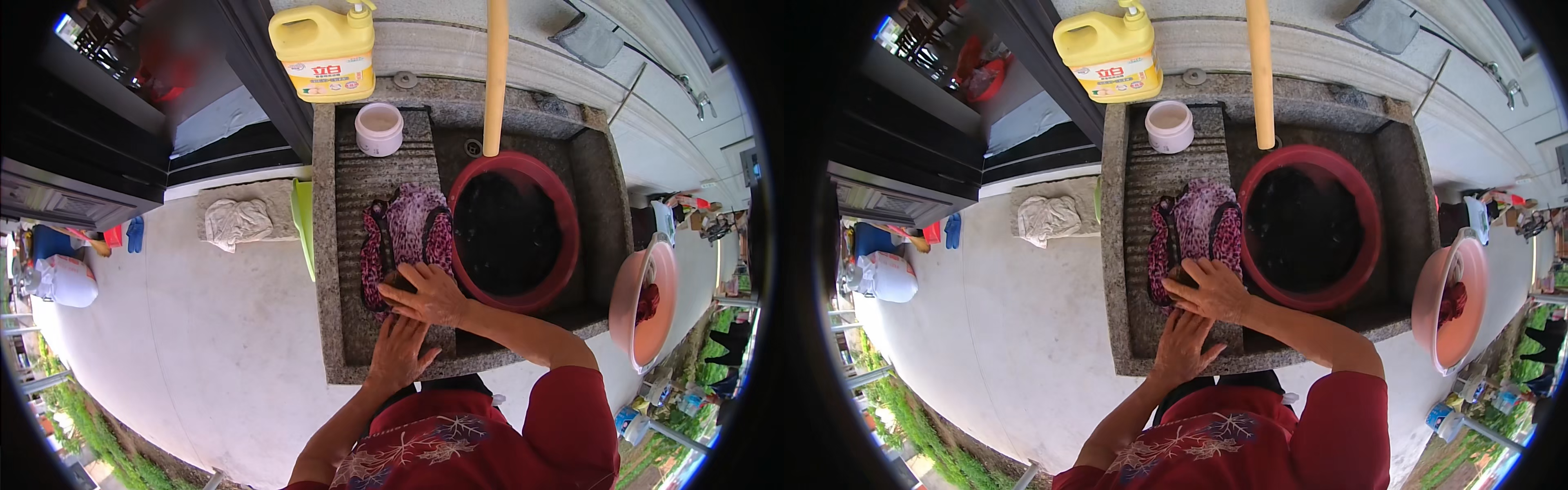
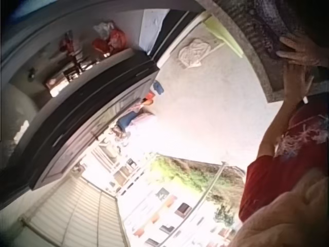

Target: The person hand-washes clothes at an outdoor stone washbasin. They scrub a patterned cloth on the washboard, rinse it in a red basin, then scrub and rinse a black garment, wringing each item before placing it in a pink basin.

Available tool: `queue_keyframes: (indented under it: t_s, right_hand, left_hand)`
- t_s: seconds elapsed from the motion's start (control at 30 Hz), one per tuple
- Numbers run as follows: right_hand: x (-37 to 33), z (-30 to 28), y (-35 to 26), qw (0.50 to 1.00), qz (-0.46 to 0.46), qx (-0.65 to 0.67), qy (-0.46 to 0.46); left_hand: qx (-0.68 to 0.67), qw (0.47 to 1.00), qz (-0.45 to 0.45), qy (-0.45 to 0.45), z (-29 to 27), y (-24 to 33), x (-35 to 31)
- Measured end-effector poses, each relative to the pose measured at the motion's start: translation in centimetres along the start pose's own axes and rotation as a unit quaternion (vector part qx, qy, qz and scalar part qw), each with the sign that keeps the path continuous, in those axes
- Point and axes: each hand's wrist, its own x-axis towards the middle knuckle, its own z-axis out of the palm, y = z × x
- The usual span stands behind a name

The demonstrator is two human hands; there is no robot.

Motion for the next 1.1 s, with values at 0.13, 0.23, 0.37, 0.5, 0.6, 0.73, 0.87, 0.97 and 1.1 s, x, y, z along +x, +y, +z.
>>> queue_keyframes:
  t_s: [0.13, 0.23, 0.37, 0.5, 0.6, 0.73, 0.87, 0.97, 1.1]
  right_hand:
    - [5.6, 3.1, 4.1, 0.992, 0.049, -0.033, 0.112]
    - [8.5, 3.0, 13.0, 0.963, 0.217, -0.081, 0.138]
    - [8.1, 2.7, 13.3, 0.956, 0.205, 0.052, 0.204]
    - [2.8, -2.3, 3.8, 0.985, 0.090, 0.050, 0.142]
    - [-1.0, -1.1, -1.7, 0.996, 0.004, 0.055, 0.071]
    - [2.4, 0.8, 7.1, 0.975, 0.180, -0.053, 0.115]
    - [4.8, 0.1, 8.3, 0.958, 0.246, -0.088, 0.116]
    - [0.9, 0.1, 0.2, 0.992, 0.078, 0.030, 0.093]
    - [0.5, 0.7, 2.1, 0.993, 0.075, 0.003, 0.095]
  left_hand:
    - [0.030, 0.999, 0.001, -0.036, -2.5, -1.5, -2.1]
    - [-0.003, 0.999, 0.030, 0.019, -0.5, -0.1, 0.7]
    - [-0.026, 0.989, -0.036, 0.140, 0.1, -0.9, 0.0]
    - [0.067, 0.993, -0.081, 0.057, -1.1, -0.6, -1.4]
    - [0.084, 0.992, -0.087, 0.043, -1.1, 0.0, -1.3]
    - [0.082, 0.993, -0.063, 0.051, -0.3, 0.9, -1.2]
    - [0.070, 0.992, -0.070, 0.083, -0.9, 0.6, -0.8]
    - [0.077, 0.988, -0.100, 0.091, -0.6, 0.4, -1.9]
    - [0.067, 0.990, -0.094, 0.087, -1.0, 0.8, -1.4]
